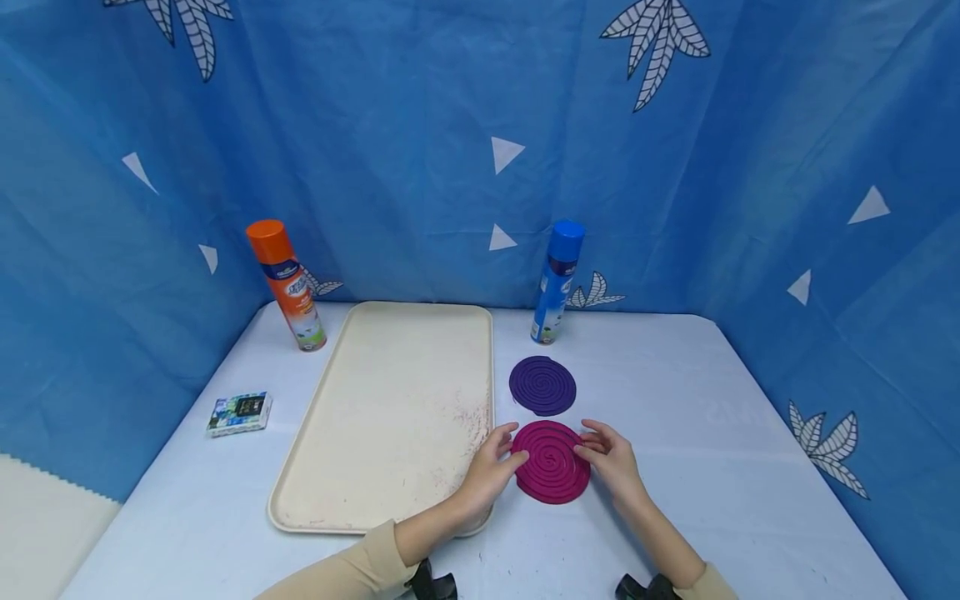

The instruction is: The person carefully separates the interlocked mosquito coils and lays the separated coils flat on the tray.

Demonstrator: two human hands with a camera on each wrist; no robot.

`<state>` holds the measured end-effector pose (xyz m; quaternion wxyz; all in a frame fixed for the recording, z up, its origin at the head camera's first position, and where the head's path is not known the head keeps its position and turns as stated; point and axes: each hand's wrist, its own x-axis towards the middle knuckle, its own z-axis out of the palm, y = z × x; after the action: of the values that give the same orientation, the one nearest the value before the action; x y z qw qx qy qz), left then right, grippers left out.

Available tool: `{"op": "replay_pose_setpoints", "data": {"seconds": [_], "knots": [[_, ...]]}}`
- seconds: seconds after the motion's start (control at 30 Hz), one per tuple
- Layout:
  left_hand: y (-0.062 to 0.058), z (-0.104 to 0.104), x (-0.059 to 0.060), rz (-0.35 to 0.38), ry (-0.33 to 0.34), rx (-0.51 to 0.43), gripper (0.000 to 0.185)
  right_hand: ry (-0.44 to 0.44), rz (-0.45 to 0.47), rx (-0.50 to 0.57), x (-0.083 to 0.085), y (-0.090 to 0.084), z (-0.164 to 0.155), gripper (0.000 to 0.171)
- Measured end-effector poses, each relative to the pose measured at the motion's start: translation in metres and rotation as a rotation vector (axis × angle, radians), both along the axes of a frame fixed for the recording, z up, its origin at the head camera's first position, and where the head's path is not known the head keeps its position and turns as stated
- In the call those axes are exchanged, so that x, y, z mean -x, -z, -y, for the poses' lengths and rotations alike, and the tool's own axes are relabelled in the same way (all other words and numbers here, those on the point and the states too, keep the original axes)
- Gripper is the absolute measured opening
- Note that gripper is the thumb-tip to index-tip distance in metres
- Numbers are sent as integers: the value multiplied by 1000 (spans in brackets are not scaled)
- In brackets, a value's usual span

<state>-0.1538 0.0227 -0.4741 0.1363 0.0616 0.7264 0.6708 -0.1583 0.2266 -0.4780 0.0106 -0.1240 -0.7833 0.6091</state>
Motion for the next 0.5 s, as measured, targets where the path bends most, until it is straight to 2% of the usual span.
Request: {"op": "replay_pose_setpoints", "data": {"seconds": [0.2,0.37,0.5], "knots": [[-1,2,0,12,27,-4,50,18,20,-6,4,0,0,47],[-2,1,1,20,-7,-29,48,56,34,50,8,-2,-1,49],[-6,3,5,40,-42,-68,51,67,21,145,12,-12,-1,53]]}}
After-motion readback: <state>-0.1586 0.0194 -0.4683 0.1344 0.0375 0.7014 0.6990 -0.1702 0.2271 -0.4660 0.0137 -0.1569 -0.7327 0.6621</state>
